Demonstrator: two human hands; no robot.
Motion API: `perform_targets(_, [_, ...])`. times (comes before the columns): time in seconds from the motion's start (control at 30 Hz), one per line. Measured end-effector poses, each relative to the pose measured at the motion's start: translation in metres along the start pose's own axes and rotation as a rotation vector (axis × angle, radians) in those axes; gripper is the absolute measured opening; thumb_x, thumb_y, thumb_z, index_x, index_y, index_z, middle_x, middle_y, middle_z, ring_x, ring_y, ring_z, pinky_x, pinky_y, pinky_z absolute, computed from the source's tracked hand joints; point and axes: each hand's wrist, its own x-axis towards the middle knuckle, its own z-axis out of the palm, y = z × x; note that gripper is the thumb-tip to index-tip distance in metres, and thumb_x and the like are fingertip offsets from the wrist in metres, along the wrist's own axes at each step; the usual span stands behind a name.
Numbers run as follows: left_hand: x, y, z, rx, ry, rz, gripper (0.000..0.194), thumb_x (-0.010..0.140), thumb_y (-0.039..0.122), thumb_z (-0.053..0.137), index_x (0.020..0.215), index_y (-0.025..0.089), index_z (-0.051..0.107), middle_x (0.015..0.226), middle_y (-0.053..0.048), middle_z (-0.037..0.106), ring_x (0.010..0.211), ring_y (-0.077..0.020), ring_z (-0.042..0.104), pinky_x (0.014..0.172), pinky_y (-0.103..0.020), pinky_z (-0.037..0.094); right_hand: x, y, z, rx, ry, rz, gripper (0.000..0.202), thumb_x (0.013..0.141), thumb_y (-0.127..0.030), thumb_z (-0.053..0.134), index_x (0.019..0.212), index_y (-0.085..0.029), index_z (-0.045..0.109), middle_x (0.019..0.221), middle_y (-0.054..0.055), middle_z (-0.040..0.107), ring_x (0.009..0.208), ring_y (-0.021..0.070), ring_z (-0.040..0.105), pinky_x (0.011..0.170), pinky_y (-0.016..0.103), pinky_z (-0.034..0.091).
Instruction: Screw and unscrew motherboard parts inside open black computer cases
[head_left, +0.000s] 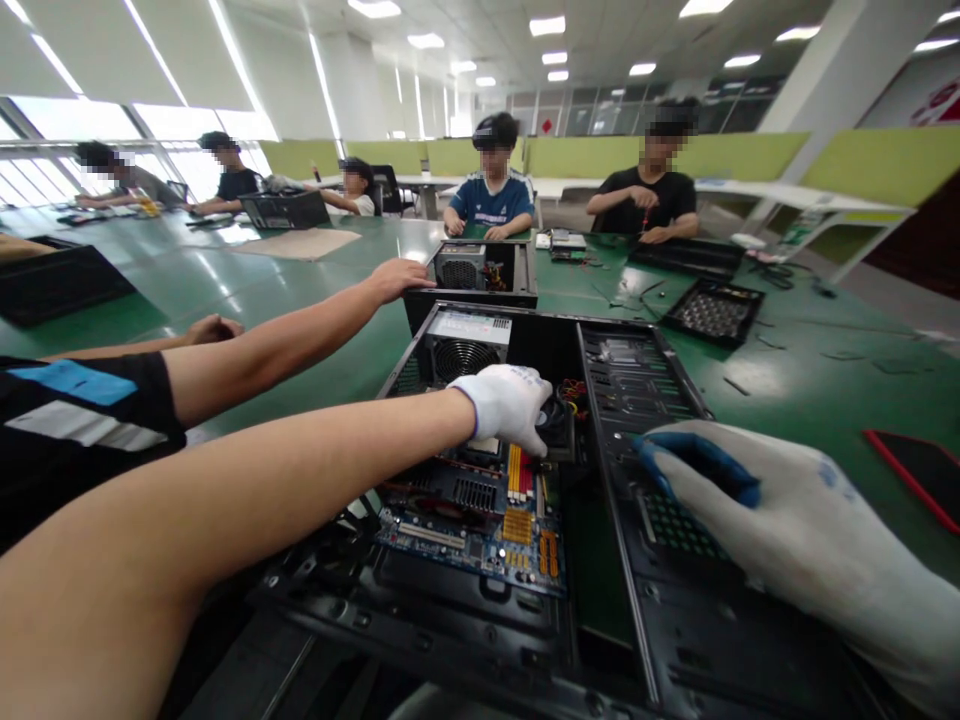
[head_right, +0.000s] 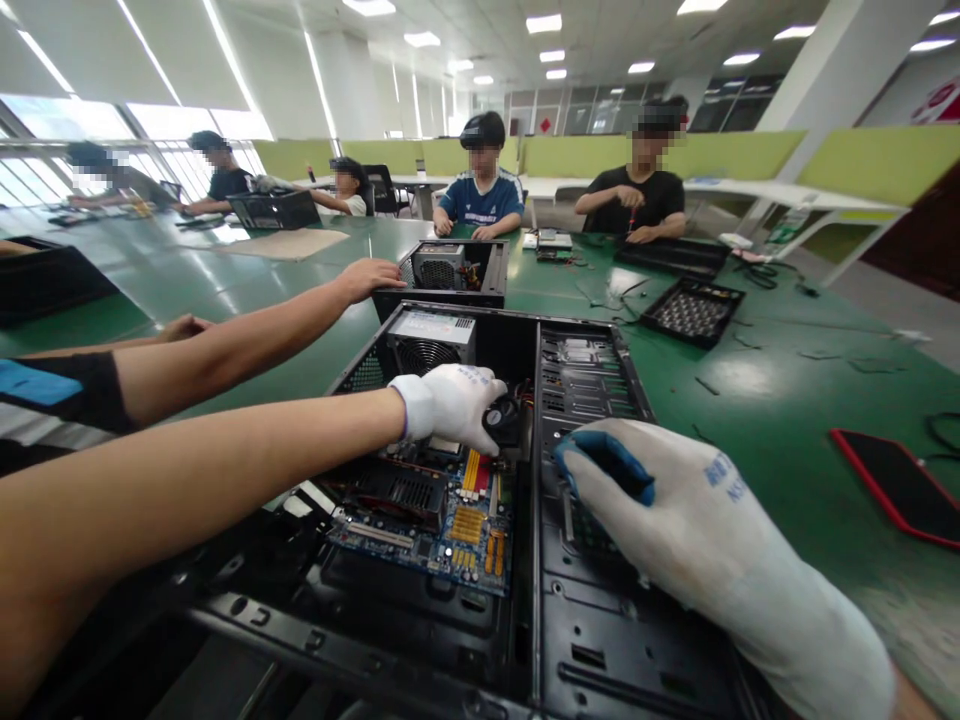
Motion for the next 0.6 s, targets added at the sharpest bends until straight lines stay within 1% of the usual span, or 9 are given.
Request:
perform_targets(0.07, [0.006,0.001,0.011,-0.015,-0.034,0.012,0.079,0.069,0.068,0.076,0.128,0.017,0.065,0.121,-0.014,0.070,0.108,-0.0314,0.069,0.089,-0.036,0.056,0.000,0.000,0.000,0.013,-0.004,0.012,0.033,0.094,-0.056,0.061,0.090,-0.027,0.075,0.067,0.000,0.073,0.051,0.0160,0.065,0.041,0.025,0.048])
perform_targets(0.13, [0.006,-0.005,0.016,-0.042,-0.037,0.017,0.085,0.070,0.074,0.072,0.133,0.018,0.062,0.124,-0.013,0.069,0.111,-0.0316,0.068,0.092,-0.036,0.055,-0.001,0.001,-0.001,0.023,-0.002,0.027,0.034,0.094,-0.056,0.060,0.090,-0.026,0.076,0.066,0.000,0.073,0.049,0.0159,0.064,0.039,0.024,0.047])
perform_targets(0.2, [0.001,-0.014,0.016,-0.045,-0.024,-0.010,0.087,0.071,0.079,0.067,0.131,0.017,0.062,0.124,-0.014,0.069,0.113,-0.0327,0.067,0.093,-0.037,0.055,-0.001,0.002,-0.001,0.039,0.007,0.034,0.036,0.093,-0.058,0.060,0.090,-0.026,0.076,0.067,0.000,0.073,0.048,0.0160,0.064,0.038,0.024,0.046])
perform_targets(0.23, [-0.003,-0.019,0.016,-0.036,-0.026,-0.036,0.084,0.073,0.079,0.065,0.129,0.015,0.063,0.122,-0.015,0.070,0.112,-0.0332,0.068,0.093,-0.038,0.055,-0.001,0.002,-0.002,0.044,0.013,0.041,0.037,0.093,-0.059,0.059,0.090,-0.026,0.077,0.068,0.000,0.074,0.049,0.0169,0.065,0.038,0.025,0.046])
perform_targets(0.27, [-0.006,-0.024,0.015,-0.023,-0.038,-0.065,0.079,0.076,0.076,0.064,0.126,0.015,0.063,0.119,-0.016,0.071,0.111,-0.0336,0.068,0.092,-0.039,0.055,0.000,0.002,-0.002,0.043,0.009,0.055,0.037,0.092,-0.059,0.059,0.092,-0.026,0.077,0.071,0.001,0.075,0.052,0.0184,0.067,0.040,0.026,0.047])
perform_targets(0.33, [-0.012,-0.033,0.014,-0.001,-0.095,-0.117,0.063,0.081,0.064,0.064,0.121,0.015,0.065,0.115,-0.015,0.073,0.107,-0.0334,0.070,0.090,-0.039,0.056,0.004,0.001,-0.004,0.025,-0.013,0.094,0.038,0.092,-0.060,0.059,0.095,-0.026,0.077,0.077,0.002,0.077,0.061,0.0217,0.070,0.046,0.029,0.049])
perform_targets(0.43, [-0.016,-0.038,0.021,0.004,-0.228,-0.135,0.044,0.080,0.045,0.066,0.115,0.018,0.067,0.114,-0.013,0.074,0.104,-0.0321,0.072,0.087,-0.037,0.057,0.017,0.001,-0.006,-0.010,-0.044,0.123,0.039,0.092,-0.061,0.059,0.095,-0.026,0.076,0.080,0.003,0.076,0.067,0.0237,0.069,0.054,0.033,0.050])
perform_targets(0.5, [-0.015,-0.036,0.028,-0.016,-0.288,-0.110,0.038,0.081,0.041,0.067,0.112,0.020,0.067,0.114,-0.011,0.075,0.104,-0.0307,0.072,0.087,-0.035,0.057,0.028,0.004,-0.006,-0.008,-0.064,0.124,0.041,0.092,-0.062,0.058,0.094,-0.025,0.076,0.078,0.002,0.075,0.065,0.0231,0.067,0.055,0.034,0.048])
perform_targets(0.6, [-0.010,-0.031,0.038,-0.039,-0.315,-0.086,0.037,0.082,0.038,0.067,0.114,0.020,0.066,0.115,-0.010,0.075,0.104,-0.0277,0.073,0.089,-0.032,0.056,0.042,0.013,-0.005,0.018,-0.104,0.132,0.042,0.092,-0.063,0.057,0.093,-0.025,0.075,0.078,0.002,0.074,0.066,0.0225,0.066,0.057,0.033,0.046])
